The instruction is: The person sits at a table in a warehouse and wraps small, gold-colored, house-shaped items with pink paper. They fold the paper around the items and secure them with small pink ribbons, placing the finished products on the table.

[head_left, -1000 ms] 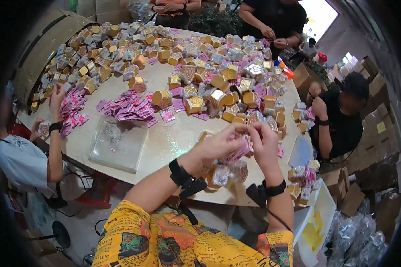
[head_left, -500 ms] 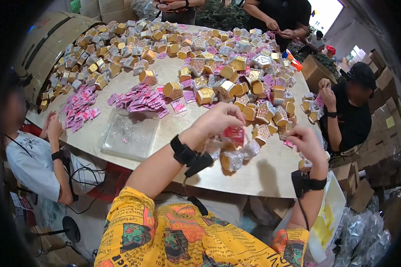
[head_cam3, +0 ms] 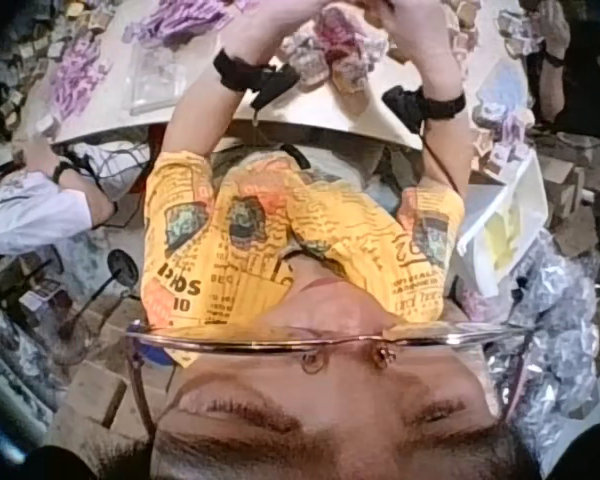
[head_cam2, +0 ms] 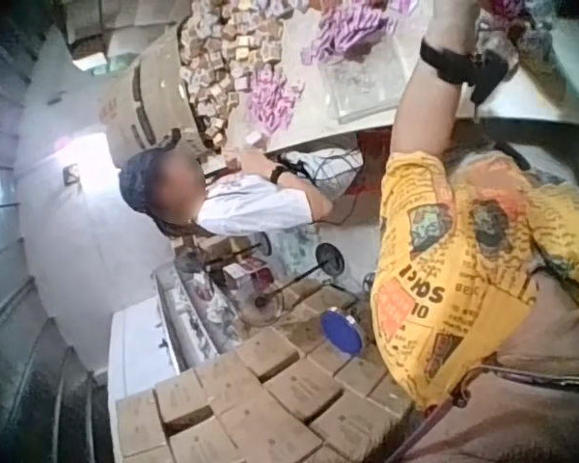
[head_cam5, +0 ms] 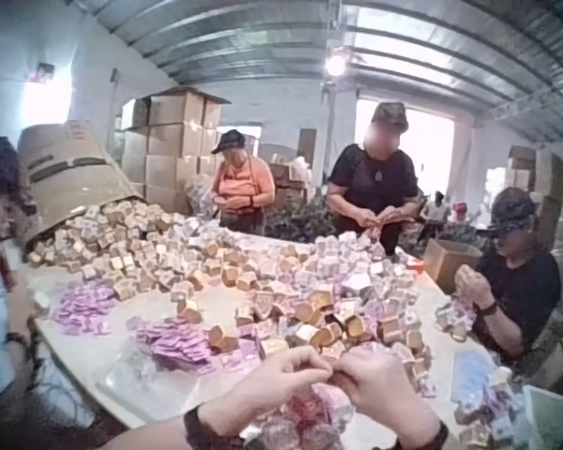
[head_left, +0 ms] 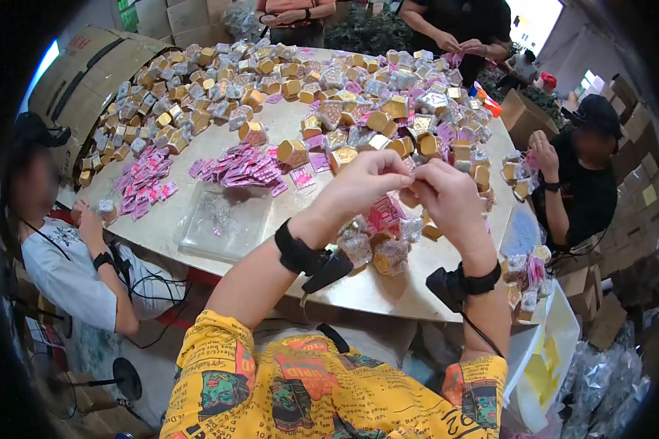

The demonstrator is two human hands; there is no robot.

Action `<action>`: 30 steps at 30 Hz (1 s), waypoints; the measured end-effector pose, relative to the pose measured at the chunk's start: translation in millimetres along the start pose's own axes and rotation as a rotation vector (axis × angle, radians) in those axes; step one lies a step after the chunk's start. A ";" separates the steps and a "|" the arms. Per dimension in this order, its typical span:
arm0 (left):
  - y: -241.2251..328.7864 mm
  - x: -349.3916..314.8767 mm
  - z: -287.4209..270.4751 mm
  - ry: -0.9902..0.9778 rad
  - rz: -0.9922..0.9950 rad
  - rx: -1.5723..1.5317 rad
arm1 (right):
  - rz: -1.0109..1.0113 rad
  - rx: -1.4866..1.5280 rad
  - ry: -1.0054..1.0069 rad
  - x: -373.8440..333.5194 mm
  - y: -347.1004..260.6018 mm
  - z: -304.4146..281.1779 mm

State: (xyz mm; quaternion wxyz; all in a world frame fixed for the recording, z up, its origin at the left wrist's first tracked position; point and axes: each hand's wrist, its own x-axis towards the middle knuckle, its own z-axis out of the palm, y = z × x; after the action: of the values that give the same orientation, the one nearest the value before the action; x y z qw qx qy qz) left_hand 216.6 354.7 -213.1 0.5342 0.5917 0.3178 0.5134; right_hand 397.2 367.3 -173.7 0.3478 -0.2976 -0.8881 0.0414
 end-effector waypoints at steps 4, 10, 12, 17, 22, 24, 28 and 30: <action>-2.6 -4.1 9.8 0.024 -0.080 -0.027 | 0.096 0.187 -0.110 -6.1 14.7 -5.1; -18.0 2.5 8.8 0.068 -0.215 -0.215 | 0.296 0.301 0.019 -22.4 32.1 -21.8; -16.9 4.7 10.3 0.062 -0.226 -0.249 | 0.296 0.271 0.054 -23.7 31.0 -26.5; -4.9 7.3 18.4 0.058 -0.223 -0.278 | 0.124 0.118 -0.046 -13.2 16.8 -20.9; 7.4 11.0 20.9 0.030 -0.190 -0.190 | 0.182 0.254 0.024 -9.3 17.6 -16.8; 4.1 12.7 19.1 0.041 -0.188 -0.148 | 0.185 0.320 0.036 -11.0 24.1 -12.9; -0.9 13.1 20.3 0.007 -0.247 -0.172 | 0.191 0.424 0.063 -18.4 36.1 -3.3; -0.4 12.8 21.4 -0.020 -0.287 -0.214 | 0.273 0.565 0.047 -21.4 39.0 -1.8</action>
State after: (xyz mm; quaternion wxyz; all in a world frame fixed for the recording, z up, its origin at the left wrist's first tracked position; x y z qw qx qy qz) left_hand 240.4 360.1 -207.9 0.6650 0.4850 0.3374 0.4568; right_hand 430.3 387.1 -196.0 0.4285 -0.3065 -0.7849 0.3260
